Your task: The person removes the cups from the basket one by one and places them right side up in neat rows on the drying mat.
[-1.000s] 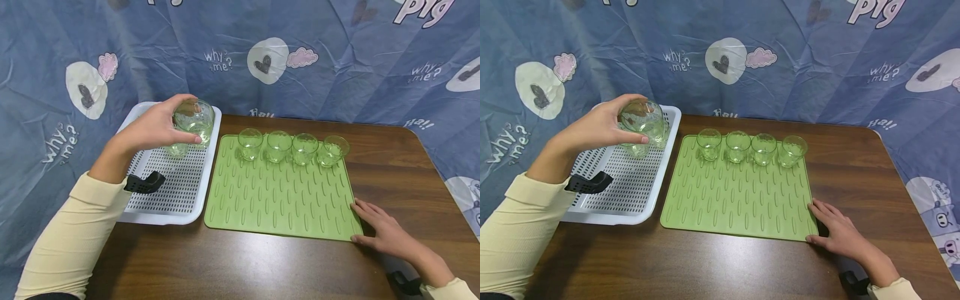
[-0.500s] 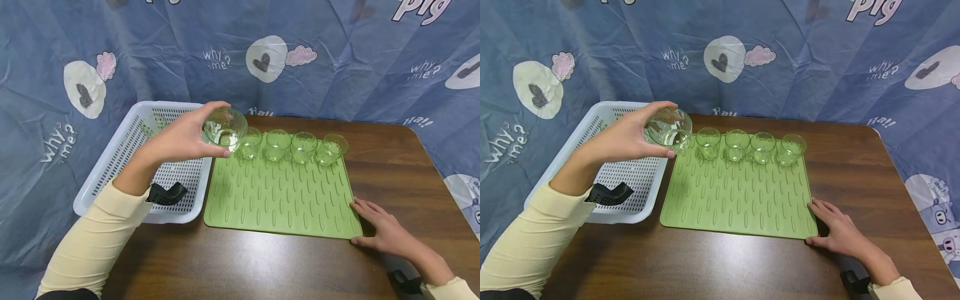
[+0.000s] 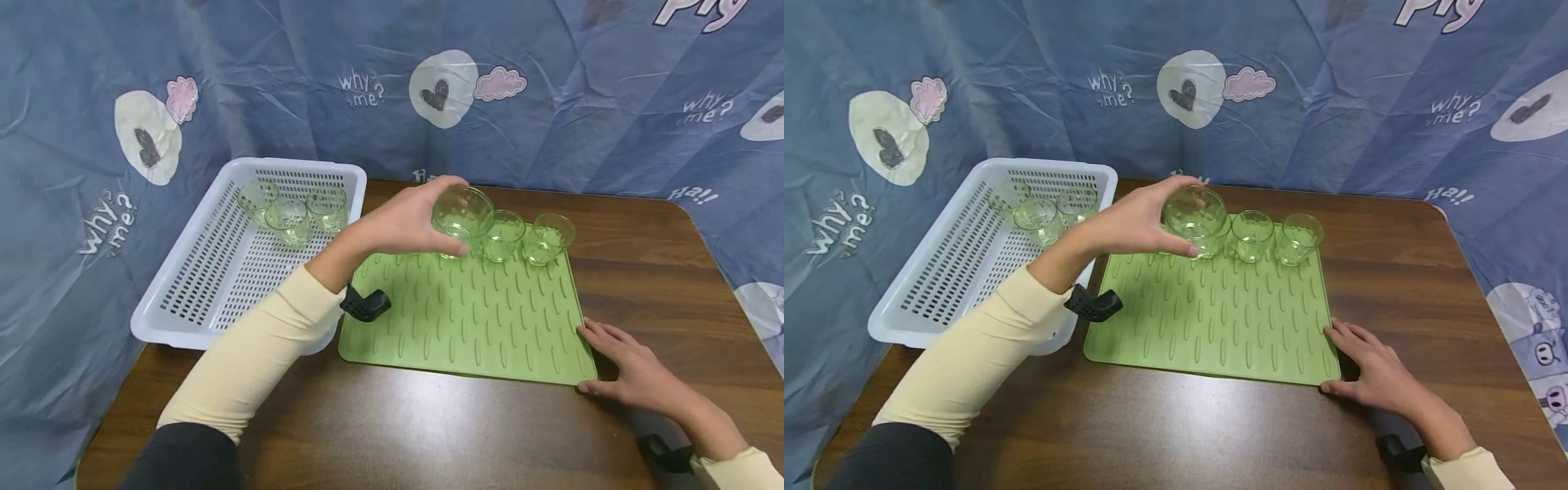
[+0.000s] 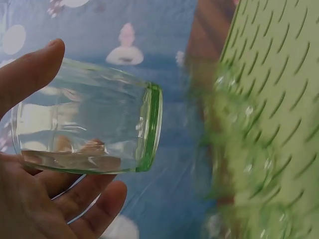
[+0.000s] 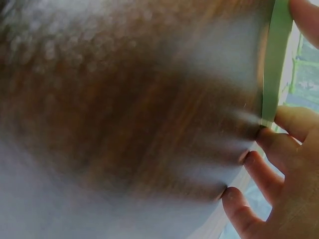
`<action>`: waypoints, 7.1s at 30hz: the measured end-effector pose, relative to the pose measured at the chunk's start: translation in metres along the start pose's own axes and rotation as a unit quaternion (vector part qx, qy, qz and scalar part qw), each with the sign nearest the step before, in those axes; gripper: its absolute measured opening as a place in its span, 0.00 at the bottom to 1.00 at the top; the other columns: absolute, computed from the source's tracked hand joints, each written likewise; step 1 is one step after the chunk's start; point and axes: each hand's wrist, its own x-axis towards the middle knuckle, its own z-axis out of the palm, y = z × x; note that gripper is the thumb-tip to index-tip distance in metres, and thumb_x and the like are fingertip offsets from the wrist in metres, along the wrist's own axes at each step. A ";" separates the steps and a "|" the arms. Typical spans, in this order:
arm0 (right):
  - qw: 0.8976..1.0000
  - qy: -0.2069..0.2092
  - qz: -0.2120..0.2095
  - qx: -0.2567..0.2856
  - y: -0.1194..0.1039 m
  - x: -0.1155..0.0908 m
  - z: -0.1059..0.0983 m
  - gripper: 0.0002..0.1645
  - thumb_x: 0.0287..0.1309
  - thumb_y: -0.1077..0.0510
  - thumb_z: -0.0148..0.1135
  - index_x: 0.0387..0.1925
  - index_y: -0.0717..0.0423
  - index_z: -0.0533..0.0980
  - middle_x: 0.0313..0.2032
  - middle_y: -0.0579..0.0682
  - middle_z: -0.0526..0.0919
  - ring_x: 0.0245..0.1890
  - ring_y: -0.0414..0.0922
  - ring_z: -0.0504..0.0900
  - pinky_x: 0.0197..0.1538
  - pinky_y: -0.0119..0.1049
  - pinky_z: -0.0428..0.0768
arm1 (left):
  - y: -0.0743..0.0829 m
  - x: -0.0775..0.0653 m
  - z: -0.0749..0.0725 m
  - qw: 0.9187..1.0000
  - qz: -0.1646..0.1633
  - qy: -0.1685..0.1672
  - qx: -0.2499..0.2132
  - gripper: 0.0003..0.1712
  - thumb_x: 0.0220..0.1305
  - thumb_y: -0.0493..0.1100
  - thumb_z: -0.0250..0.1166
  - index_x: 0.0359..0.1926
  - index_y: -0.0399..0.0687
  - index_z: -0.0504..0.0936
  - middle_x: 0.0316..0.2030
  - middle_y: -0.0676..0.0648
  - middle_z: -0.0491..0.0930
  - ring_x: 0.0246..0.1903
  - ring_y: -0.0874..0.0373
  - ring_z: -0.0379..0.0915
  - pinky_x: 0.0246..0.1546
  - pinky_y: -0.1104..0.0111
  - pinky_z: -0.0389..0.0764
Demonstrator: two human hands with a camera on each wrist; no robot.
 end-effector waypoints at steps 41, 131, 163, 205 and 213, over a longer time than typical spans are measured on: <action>0.998 -0.049 0.027 0.016 0.000 -0.001 -0.003 0.58 0.42 0.44 0.79 0.71 0.62 0.64 0.70 0.67 0.66 0.66 0.66 0.63 0.53 0.71 0.70 | 0.010 0.067 0.189 0.992 0.041 -0.116 -0.018 0.56 0.50 0.53 0.78 0.75 0.56 0.56 0.71 0.61 0.68 0.70 0.62 0.64 0.71 0.71 0.66; 1.000 0.026 -0.002 -0.009 0.003 -0.004 -0.001 0.59 0.34 0.46 0.82 0.70 0.53 0.67 0.67 0.63 0.71 0.67 0.50 0.64 0.49 0.70 0.74 | 0.006 0.053 0.091 0.990 -0.020 -0.112 0.088 0.32 0.69 0.55 0.61 0.69 0.48 0.70 0.70 0.49 0.70 0.72 0.53 0.63 0.74 0.62 0.65; 0.999 0.038 -0.011 -0.004 0.003 -0.003 0.002 0.60 0.31 0.45 0.83 0.70 0.51 0.67 0.62 0.66 0.74 0.57 0.62 0.70 0.47 0.70 0.76 | -0.160 -0.074 -0.105 0.959 -0.159 0.203 0.120 0.24 0.66 0.46 0.62 0.60 0.38 0.77 0.62 0.35 0.74 0.59 0.38 0.72 0.59 0.44 0.73; 1.000 0.022 -0.001 0.006 0.004 -0.001 0.001 0.62 0.34 0.46 0.83 0.73 0.47 0.63 0.66 0.62 0.72 0.62 0.59 0.67 0.49 0.71 0.74 | -0.191 -0.100 -0.073 0.926 -0.176 0.039 0.333 0.45 0.58 0.67 0.64 0.67 0.41 0.73 0.66 0.30 0.69 0.65 0.31 0.62 0.61 0.34 0.66; 0.999 0.035 -0.010 0.006 0.005 -0.003 0.002 0.61 0.34 0.46 0.83 0.73 0.47 0.64 0.73 0.48 0.66 0.71 0.22 0.45 0.49 0.69 0.75 | -0.187 -0.106 -0.073 0.940 -0.194 -0.005 0.282 0.51 0.55 0.63 0.70 0.74 0.45 0.62 0.67 0.29 0.66 0.64 0.29 0.57 0.59 0.34 0.65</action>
